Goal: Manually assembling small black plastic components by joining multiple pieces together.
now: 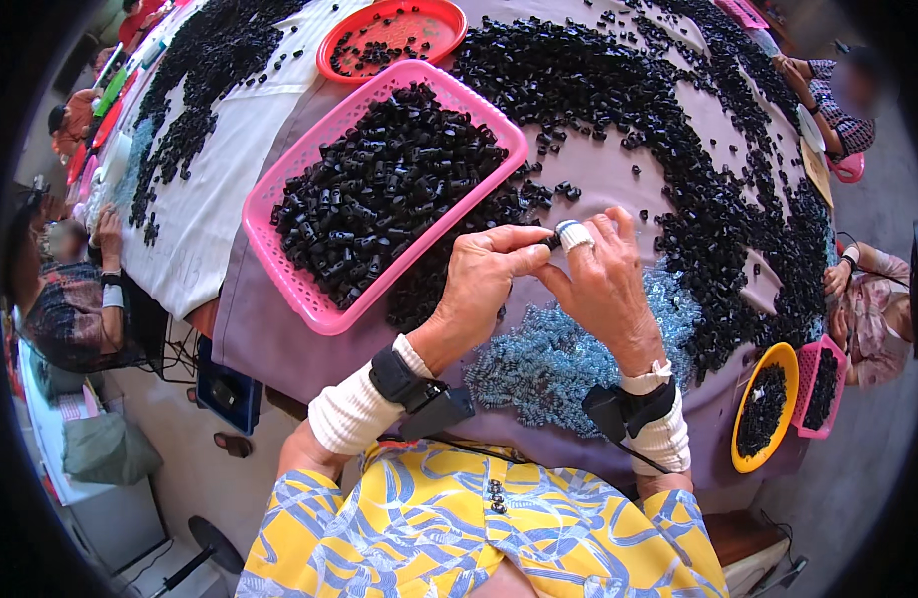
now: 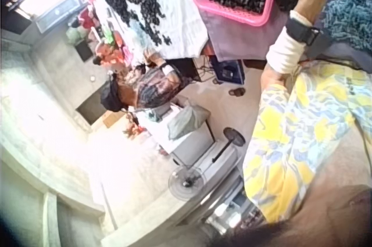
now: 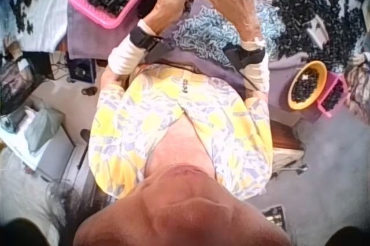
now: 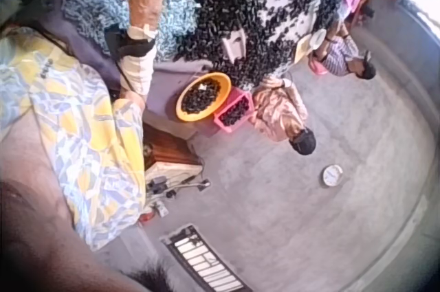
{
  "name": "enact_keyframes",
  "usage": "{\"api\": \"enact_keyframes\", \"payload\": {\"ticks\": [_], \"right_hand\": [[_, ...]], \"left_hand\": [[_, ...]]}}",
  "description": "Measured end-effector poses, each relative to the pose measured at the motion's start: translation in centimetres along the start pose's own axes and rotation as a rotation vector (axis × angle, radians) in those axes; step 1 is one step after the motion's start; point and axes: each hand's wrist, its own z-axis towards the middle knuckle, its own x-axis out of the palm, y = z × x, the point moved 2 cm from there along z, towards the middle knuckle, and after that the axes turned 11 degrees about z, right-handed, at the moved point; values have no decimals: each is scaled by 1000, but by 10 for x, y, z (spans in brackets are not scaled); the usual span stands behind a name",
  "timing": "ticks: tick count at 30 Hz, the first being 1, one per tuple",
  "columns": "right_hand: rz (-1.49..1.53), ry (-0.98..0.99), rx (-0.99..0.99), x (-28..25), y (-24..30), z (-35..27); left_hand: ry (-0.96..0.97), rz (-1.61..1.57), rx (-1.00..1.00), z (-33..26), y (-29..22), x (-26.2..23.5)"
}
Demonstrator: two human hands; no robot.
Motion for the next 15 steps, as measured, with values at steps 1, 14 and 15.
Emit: {"api": "enact_keyframes", "payload": {"ticks": [1,14,15], "right_hand": [[-3,-1,1,0,-1,-1],[115,-31,4,-1,-12,-5],[106,-15,10,-2,-10,-6]], "left_hand": [[13,-29,-19,0,0,1],[199,-208,-114,1,6,-1],[204,-207,-116,1,6,0]]}}
